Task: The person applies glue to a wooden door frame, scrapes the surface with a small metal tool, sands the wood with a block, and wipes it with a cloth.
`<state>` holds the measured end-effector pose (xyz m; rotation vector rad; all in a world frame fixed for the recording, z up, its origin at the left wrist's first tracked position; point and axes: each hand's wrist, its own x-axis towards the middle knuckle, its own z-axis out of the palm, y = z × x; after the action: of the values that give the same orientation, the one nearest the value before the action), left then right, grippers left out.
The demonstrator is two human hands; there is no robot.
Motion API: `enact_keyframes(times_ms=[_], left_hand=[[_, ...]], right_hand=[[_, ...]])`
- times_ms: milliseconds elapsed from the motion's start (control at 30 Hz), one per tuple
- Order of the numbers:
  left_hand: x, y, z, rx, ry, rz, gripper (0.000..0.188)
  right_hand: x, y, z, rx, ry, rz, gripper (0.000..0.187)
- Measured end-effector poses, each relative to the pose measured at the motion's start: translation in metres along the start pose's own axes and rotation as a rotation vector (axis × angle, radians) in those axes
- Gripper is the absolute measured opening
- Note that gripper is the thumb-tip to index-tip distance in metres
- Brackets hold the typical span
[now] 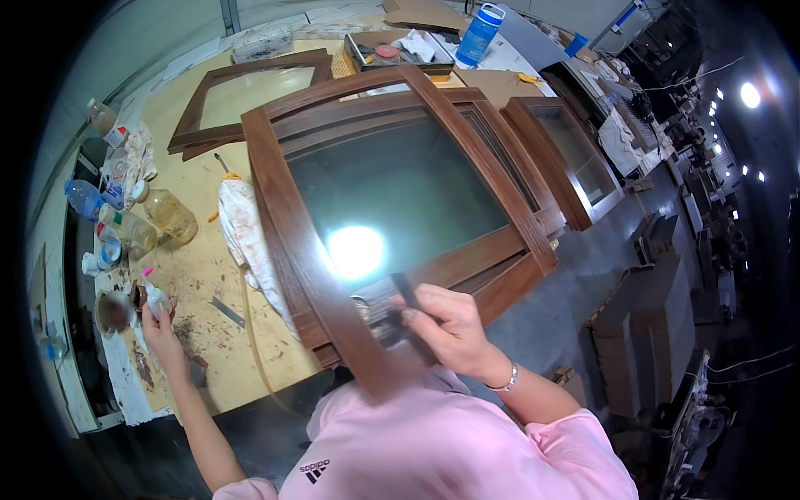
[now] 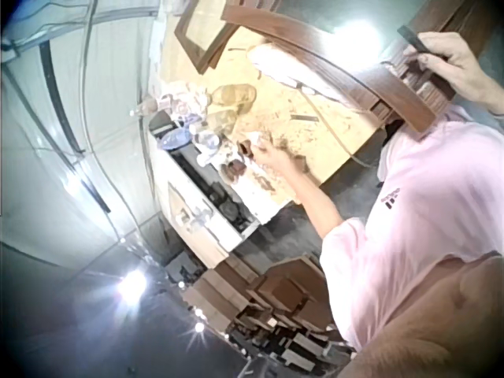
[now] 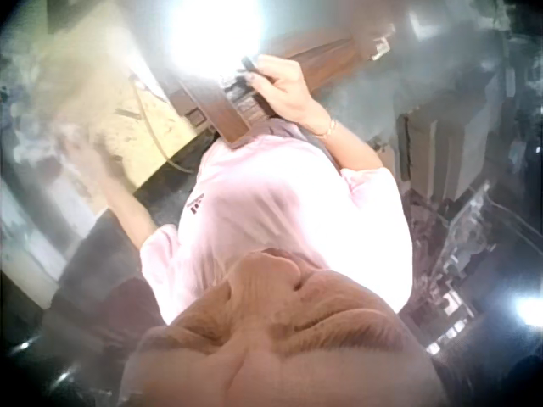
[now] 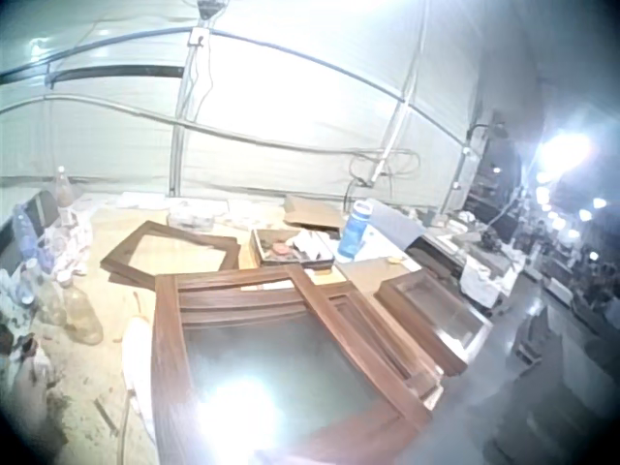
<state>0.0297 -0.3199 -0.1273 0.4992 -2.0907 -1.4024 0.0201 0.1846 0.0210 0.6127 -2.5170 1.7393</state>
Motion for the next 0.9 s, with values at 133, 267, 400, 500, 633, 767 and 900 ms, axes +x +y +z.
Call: enact_keyframes(times_ms=[133,267,400,500,633,767,900], left_hand=[[-0.067,0.085,0.026,-0.384,-0.16,-0.125,0.03],[-0.141,0.164,0.065,-0.486,-0.29,-0.1,0.026],[-0.199,0.196,0.074,-0.467,-0.293,-0.164,0.033],[-0.23,0.205,0.07,-0.398,-0.221,-0.207,0.036],[-0.247,0.231,0.077,-0.322,-0.202,-0.188,0.027],[-0.253,0.246,0.077,-0.118,-0.202,-0.077,0.022],[-0.25,0.26,0.087,0.073,-0.208,0.083,0.023]], right_hand=[[0.0,0.007,-0.011,0.071,-0.063,-0.102,0.017],[0.001,0.019,-0.021,0.021,-0.098,-0.22,0.017],[0.004,0.028,-0.023,0.146,-0.171,-0.21,0.017],[0.005,0.026,-0.022,0.206,-0.197,-0.21,0.016],[0.005,0.027,-0.031,0.288,-0.227,-0.17,0.016],[0.005,0.028,-0.034,0.318,-0.247,-0.137,0.016],[0.004,0.028,-0.034,0.331,-0.241,-0.112,0.018]])
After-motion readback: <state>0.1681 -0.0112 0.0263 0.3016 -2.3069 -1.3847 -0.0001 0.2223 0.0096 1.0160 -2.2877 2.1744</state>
